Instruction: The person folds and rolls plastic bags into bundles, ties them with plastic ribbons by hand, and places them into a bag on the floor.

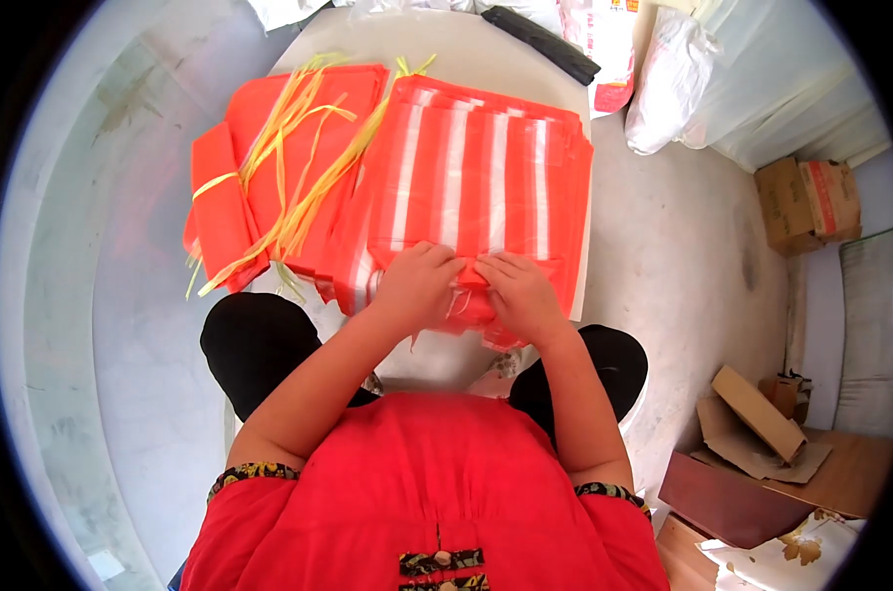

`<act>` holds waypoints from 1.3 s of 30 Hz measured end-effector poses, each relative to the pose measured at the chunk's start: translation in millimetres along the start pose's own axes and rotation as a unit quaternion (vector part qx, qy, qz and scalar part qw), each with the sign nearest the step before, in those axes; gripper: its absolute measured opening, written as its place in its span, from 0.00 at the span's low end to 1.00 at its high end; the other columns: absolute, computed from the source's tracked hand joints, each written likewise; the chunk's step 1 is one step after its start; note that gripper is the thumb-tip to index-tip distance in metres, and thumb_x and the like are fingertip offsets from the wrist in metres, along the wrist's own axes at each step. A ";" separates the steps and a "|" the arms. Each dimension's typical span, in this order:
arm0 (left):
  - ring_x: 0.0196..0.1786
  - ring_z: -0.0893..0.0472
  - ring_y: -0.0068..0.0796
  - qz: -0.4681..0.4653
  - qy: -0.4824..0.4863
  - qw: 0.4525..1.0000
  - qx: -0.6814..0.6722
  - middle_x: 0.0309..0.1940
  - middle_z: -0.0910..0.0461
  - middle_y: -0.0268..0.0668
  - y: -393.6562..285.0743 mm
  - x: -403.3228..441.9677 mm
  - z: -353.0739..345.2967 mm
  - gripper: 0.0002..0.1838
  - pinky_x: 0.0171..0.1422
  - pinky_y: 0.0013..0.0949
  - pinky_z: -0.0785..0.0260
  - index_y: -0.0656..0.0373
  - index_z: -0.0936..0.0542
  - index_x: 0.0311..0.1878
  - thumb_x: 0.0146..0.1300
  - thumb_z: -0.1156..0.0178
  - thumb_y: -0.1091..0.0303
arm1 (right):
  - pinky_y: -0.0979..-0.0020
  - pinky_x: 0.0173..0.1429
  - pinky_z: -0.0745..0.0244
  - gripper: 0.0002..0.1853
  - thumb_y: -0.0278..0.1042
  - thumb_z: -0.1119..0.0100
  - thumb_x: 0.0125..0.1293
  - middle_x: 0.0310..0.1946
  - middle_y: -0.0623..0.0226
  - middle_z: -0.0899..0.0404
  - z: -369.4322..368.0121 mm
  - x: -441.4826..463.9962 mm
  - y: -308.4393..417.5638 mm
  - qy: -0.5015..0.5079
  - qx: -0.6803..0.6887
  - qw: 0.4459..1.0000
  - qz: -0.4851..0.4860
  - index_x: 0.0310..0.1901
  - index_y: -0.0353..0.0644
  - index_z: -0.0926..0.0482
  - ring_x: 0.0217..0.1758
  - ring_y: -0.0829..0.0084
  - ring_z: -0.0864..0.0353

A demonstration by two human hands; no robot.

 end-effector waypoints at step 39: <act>0.45 0.17 0.56 0.281 -0.018 0.958 -0.050 0.39 0.17 0.49 77.4 -36.8 51.8 0.07 0.48 0.52 0.25 0.58 0.20 0.47 0.72 0.46 0.71 | 0.56 0.51 0.21 0.10 0.36 0.33 0.69 0.44 0.58 0.16 19.2 -0.5 -71.6 -0.069 -0.047 0.967 -0.241 0.45 0.40 0.17 0.48 0.54 0.16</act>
Point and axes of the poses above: each hand's wrist, its own x-axis towards the middle knuckle, its own z-axis out of the back of the hand, y = z × x, the point moved 7 cm from there along x, towards the middle knuckle
